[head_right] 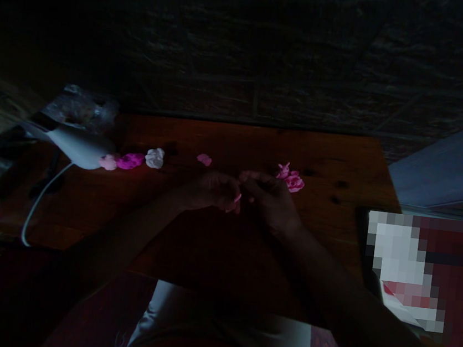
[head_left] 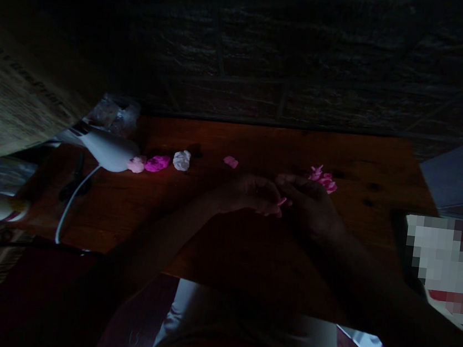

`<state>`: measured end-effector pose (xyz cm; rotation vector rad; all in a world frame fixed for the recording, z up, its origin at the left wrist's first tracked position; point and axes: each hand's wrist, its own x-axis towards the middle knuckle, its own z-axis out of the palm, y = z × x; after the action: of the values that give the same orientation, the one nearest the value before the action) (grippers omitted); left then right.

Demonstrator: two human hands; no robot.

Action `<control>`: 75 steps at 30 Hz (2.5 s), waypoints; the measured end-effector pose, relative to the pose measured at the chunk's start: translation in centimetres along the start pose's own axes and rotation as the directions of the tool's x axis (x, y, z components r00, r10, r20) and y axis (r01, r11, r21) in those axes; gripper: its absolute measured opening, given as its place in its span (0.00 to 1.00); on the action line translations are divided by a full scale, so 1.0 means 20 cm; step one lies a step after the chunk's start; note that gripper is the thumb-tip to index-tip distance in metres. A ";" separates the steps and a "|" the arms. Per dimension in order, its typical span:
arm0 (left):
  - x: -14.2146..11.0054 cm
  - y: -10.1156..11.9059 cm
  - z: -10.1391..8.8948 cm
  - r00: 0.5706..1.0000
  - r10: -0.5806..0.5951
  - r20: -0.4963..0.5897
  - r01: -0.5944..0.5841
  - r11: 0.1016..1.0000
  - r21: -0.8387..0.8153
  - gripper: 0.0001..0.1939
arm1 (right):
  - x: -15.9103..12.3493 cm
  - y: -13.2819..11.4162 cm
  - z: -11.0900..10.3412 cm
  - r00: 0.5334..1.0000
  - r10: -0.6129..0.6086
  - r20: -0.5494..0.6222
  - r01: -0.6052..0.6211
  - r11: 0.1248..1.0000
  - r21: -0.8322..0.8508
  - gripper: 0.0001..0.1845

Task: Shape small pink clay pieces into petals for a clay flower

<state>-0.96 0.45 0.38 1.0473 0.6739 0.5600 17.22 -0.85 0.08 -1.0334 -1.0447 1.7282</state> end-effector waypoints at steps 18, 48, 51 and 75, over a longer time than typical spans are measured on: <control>0.01 0.00 0.01 0.997 0.060 0.045 -0.058 0.997 -0.054 0.20 | 0.00 0.01 0.00 0.999 -0.049 0.021 0.051 0.992 -0.119 0.27; 0.01 0.00 -0.01 0.992 0.120 0.039 -0.109 0.968 -0.225 0.17 | -0.03 0.01 0.01 0.965 -0.164 0.203 0.239 0.869 -0.434 0.15; 0.00 0.03 -0.04 0.988 0.154 0.007 -0.143 0.932 -0.334 0.17 | -0.05 0.02 0.03 0.907 -0.248 0.341 0.413 0.689 -0.596 0.10; 0.04 0.01 -0.02 0.989 0.089 -0.115 -0.118 0.952 -0.282 0.15 | -0.02 0.03 -0.01 0.925 -0.264 0.274 0.379 0.569 -0.730 0.13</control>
<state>-0.82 1.34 0.28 0.7872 0.6069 0.7828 17.34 -1.41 -0.39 -1.1261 -2.0411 1.0167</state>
